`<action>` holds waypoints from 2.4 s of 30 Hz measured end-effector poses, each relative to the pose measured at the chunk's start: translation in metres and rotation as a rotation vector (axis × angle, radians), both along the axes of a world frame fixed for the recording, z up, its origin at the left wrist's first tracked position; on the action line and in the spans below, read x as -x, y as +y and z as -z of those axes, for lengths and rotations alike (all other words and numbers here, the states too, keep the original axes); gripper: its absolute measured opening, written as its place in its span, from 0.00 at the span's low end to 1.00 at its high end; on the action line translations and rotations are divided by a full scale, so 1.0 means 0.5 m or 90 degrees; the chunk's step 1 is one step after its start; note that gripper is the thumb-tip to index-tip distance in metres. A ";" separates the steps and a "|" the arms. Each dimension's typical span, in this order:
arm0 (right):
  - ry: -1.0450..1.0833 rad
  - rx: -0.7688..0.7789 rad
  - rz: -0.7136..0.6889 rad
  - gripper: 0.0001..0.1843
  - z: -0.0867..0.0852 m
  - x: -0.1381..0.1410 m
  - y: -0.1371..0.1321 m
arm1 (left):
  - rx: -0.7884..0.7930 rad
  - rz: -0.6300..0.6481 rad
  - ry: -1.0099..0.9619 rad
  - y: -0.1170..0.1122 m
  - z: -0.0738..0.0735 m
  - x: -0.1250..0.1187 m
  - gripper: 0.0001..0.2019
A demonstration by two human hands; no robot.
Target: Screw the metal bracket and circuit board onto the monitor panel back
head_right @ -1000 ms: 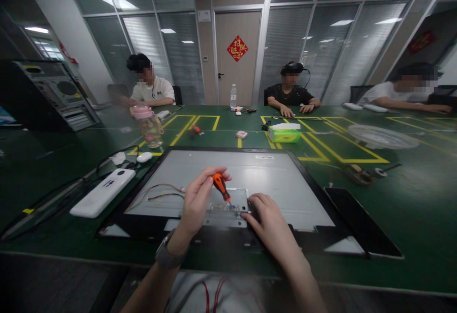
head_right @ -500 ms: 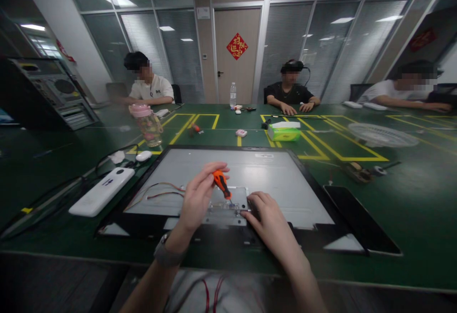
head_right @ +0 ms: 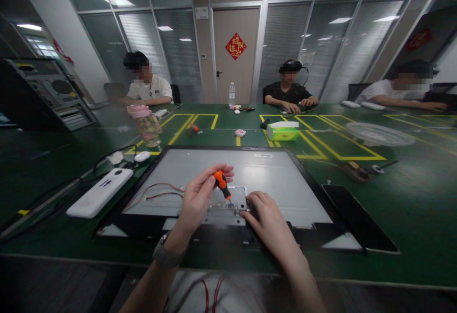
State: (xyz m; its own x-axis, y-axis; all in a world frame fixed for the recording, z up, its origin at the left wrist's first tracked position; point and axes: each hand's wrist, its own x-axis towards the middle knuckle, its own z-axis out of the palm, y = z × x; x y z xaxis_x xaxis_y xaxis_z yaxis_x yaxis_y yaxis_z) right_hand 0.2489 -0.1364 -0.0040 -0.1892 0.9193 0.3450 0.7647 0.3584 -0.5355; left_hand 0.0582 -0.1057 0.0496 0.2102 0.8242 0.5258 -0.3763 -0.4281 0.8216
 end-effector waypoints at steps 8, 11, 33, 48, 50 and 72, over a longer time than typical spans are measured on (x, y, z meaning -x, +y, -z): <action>0.005 -0.014 0.003 0.08 0.002 -0.003 -0.001 | -0.033 -0.158 0.055 0.001 -0.008 0.002 0.11; 0.006 -0.008 0.000 0.08 0.003 -0.002 0.000 | -0.017 -0.115 0.061 -0.001 -0.005 0.003 0.15; -0.005 -0.016 0.007 0.08 -0.003 -0.001 -0.001 | -0.097 -0.243 0.114 0.001 0.004 0.002 0.08; 0.003 -0.011 0.008 0.07 0.003 -0.001 0.002 | -0.099 -0.280 0.101 0.009 0.009 -0.002 0.07; 0.003 -0.004 0.008 0.07 0.002 -0.001 0.002 | -0.094 -0.276 0.105 0.008 0.008 -0.002 0.08; 0.001 -0.005 0.003 0.08 -0.003 0.002 -0.001 | -0.109 -0.138 0.112 -0.007 0.002 0.000 0.15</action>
State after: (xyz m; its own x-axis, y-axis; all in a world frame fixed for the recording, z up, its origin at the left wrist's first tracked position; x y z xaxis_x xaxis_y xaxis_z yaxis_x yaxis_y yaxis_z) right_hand 0.2478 -0.1371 -0.0024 -0.1836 0.9178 0.3521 0.7655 0.3582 -0.5345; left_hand 0.0581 -0.1092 0.0487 0.1395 0.7622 0.6321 -0.1199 -0.6207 0.7749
